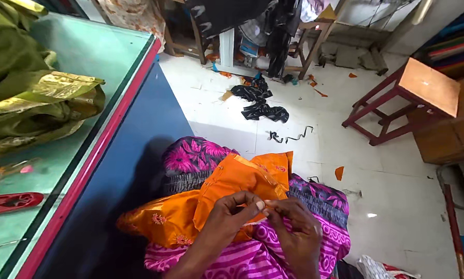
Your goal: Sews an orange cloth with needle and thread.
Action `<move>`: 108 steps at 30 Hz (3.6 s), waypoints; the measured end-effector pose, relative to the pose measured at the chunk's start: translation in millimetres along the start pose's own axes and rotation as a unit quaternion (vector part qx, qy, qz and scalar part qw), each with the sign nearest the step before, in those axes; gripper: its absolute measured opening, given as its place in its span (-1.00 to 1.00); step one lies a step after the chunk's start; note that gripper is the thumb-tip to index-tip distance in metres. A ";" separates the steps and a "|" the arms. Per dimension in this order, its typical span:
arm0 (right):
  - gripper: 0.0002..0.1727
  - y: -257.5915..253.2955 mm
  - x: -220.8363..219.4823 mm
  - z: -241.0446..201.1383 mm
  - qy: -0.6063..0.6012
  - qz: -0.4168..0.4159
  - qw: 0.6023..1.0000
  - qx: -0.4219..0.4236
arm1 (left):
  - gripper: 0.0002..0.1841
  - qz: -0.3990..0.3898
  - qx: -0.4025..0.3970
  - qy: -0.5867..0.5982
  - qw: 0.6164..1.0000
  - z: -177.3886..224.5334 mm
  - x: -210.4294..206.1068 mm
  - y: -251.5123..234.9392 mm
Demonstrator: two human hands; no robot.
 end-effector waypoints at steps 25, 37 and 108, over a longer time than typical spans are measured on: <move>-0.90 3.2 -15.6 10.7 -0.303 -0.048 0.931 -0.196 | -0.90 -0.026 -0.193 -0.102 0.976 8.3 6.9 -2.0; -0.91 4.9 -19.1 10.5 -0.352 -0.072 0.904 -0.234 | -0.93 -0.016 -0.200 -0.090 0.975 6.9 9.8 -1.6; -0.92 2.1 -22.1 8.3 -0.284 -0.072 0.932 -0.215 | -0.92 0.025 -0.253 -0.187 0.949 18.7 19.6 6.5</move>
Point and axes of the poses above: each hand's wrist, its own y-axis away from the middle knuckle, its own x-axis out of the back of the hand, z = x × y, the point moved 7 cm from there along -y, towards the middle knuckle, and after that the axes turned 7 degrees about -z, right-handed, at the moved point
